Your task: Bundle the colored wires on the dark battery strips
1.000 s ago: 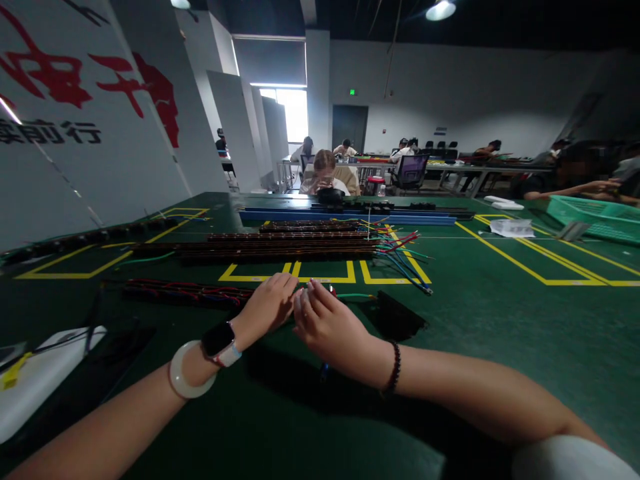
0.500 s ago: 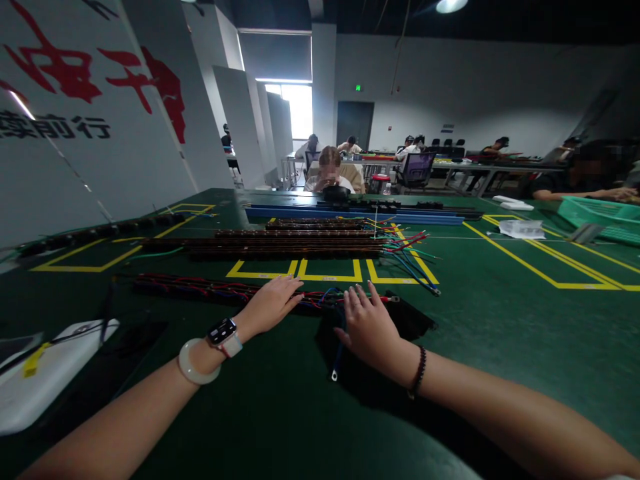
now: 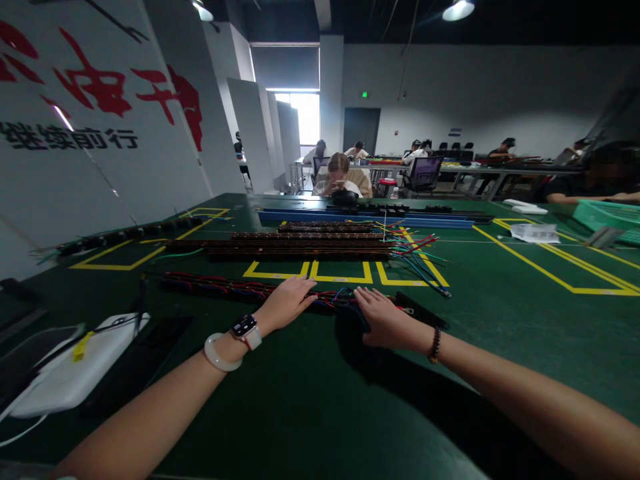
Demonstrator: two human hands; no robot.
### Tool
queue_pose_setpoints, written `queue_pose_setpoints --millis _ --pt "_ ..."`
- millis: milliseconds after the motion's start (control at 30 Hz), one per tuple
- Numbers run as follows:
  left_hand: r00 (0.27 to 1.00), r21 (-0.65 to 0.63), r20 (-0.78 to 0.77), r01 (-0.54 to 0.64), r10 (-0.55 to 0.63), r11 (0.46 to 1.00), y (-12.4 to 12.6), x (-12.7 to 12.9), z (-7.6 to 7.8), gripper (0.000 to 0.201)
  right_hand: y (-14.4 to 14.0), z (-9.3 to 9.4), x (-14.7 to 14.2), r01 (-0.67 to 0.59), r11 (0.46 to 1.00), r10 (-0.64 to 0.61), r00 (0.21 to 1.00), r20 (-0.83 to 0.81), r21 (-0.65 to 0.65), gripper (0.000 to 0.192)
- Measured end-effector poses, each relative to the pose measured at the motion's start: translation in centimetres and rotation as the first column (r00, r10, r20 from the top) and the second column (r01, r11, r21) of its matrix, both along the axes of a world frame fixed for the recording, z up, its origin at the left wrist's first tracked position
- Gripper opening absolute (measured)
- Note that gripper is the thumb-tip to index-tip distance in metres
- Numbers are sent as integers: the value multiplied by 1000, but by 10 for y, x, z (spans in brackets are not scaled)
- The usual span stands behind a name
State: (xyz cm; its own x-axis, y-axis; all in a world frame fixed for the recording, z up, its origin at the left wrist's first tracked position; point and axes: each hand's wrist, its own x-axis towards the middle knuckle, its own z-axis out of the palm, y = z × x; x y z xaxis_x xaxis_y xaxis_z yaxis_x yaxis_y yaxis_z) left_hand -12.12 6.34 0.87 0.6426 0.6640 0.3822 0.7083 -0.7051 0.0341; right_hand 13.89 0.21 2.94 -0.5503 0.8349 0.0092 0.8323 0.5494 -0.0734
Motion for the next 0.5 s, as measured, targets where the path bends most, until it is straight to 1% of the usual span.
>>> queue_pose_setpoints --millis 100,167,267,333,500 --pt "1000 16 -15 1 -1 1000 0 0 0 44 11 12 13 -91 995 91 996 4 -34 75" --pt "1000 19 -24 3 -2 1000 0 1 0 44 18 19 21 -149 988 150 989 9 -48 69" --pt "999 18 -36 -4 5 1000 -1 1 0 45 26 24 31 -213 975 216 976 30 -68 72" --pt "999 14 -44 -13 14 1000 -1 1 0 46 27 24 35 -222 973 225 974 34 -64 75" --pt "996 36 -85 3 0 999 -2 -1 1 52 21 16 36 -217 976 216 975 52 20 78"
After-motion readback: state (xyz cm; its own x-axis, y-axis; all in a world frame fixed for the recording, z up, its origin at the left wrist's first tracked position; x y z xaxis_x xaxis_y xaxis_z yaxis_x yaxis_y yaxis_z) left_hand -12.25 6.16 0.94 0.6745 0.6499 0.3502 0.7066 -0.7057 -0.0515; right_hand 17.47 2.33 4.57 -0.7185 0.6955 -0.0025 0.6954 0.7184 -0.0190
